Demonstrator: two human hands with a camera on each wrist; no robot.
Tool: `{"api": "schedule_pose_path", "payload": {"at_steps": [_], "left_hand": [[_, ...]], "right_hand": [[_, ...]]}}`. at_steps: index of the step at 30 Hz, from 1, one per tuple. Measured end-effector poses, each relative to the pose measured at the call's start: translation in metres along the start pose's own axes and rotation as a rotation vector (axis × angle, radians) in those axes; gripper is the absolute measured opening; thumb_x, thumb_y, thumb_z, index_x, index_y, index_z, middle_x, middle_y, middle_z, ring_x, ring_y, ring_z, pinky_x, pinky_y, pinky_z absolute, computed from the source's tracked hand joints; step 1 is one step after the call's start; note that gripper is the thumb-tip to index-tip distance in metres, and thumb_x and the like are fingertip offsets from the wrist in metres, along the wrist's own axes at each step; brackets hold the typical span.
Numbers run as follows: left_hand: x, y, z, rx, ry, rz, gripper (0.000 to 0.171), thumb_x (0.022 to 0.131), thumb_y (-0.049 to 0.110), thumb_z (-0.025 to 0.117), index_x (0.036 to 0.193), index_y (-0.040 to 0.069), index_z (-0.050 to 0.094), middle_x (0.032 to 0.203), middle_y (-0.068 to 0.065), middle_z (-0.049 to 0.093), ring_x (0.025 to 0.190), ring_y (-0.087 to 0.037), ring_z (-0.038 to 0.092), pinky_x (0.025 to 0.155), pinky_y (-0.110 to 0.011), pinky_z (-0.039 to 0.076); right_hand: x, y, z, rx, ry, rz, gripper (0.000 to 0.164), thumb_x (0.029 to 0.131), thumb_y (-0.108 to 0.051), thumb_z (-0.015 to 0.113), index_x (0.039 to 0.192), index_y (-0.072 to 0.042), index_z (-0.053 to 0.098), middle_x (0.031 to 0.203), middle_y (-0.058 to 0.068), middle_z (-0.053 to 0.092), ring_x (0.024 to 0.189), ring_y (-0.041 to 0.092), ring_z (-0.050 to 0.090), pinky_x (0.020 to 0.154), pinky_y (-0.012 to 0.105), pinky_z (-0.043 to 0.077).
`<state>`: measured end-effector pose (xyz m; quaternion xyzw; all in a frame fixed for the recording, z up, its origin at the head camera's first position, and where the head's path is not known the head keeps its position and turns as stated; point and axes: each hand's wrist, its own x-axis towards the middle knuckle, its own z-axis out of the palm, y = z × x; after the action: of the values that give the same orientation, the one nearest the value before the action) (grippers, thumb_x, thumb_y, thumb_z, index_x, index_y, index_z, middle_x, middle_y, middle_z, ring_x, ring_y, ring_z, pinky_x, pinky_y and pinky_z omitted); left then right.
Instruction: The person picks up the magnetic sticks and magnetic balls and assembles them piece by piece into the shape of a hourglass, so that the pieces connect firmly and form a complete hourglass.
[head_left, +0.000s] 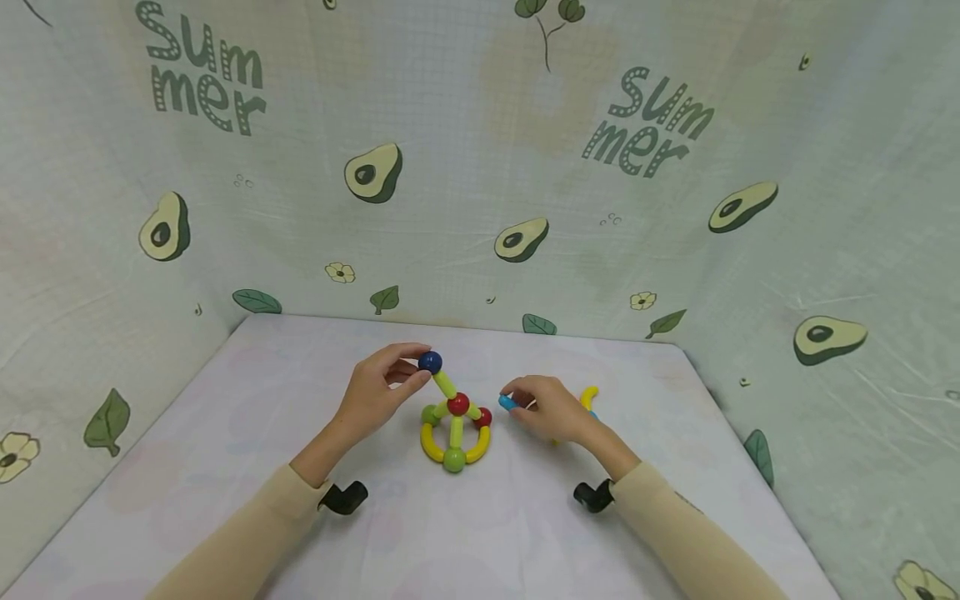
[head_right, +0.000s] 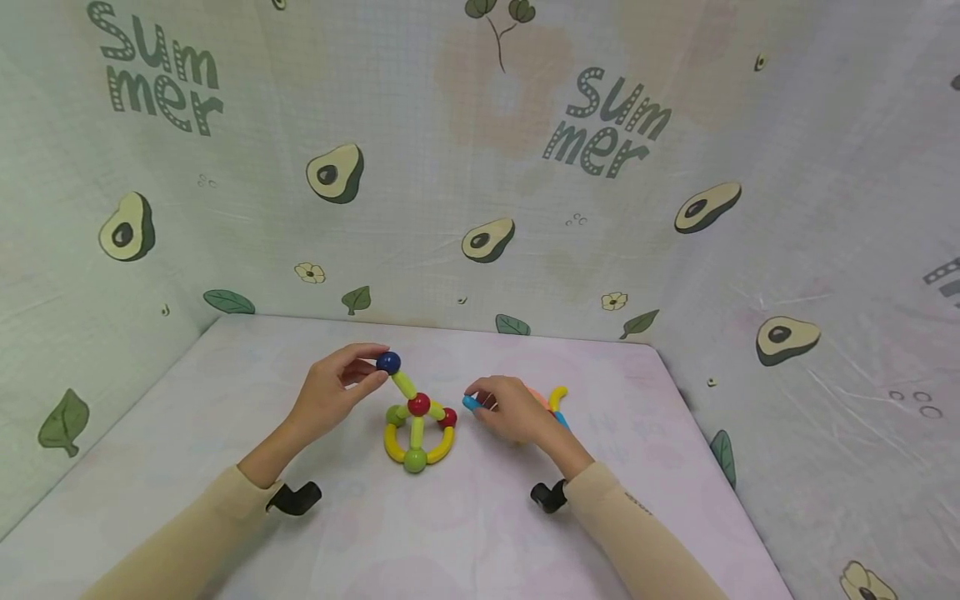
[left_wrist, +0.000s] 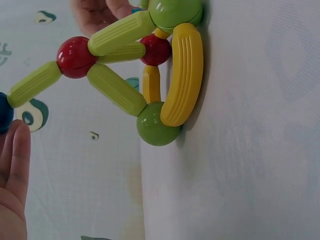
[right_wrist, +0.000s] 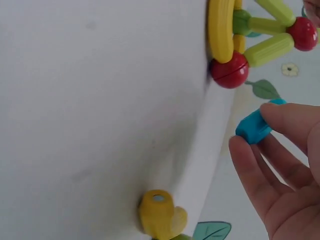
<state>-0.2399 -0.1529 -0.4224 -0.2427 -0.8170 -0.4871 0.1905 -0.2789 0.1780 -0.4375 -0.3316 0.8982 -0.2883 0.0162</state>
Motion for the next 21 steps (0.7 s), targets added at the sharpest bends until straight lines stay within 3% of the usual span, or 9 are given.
{"api": "schedule_pose_path", "payload": {"at_steps": [11,21], "left_hand": [[-0.002,-0.002,-0.003,0.018,0.001,-0.020,0.039,0.099,0.017,0.079,0.136,0.013,0.068,0.127,-0.002,0.072,0.102,-0.015,0.073,0.089,-0.019,0.059],[-0.005,-0.005,-0.005,-0.014,-0.006,-0.073,0.038,0.098,0.017,0.079,0.135,0.015,0.068,0.127,-0.001,0.072,0.104,-0.015,0.074,0.090,-0.019,0.059]], "right_hand": [[0.011,-0.043,-0.005,0.130,0.114,-0.075,0.029,0.099,-0.012,0.076,0.128,-0.013,0.071,0.113,-0.002,0.075,0.100,0.014,0.071,0.089,0.030,0.062],[0.026,-0.069,0.002,0.276,0.206,-0.087,0.033,0.099,-0.010,0.077,0.129,-0.011,0.065,0.114,0.003,0.076,0.103,0.017,0.075,0.092,0.029,0.062]]}}
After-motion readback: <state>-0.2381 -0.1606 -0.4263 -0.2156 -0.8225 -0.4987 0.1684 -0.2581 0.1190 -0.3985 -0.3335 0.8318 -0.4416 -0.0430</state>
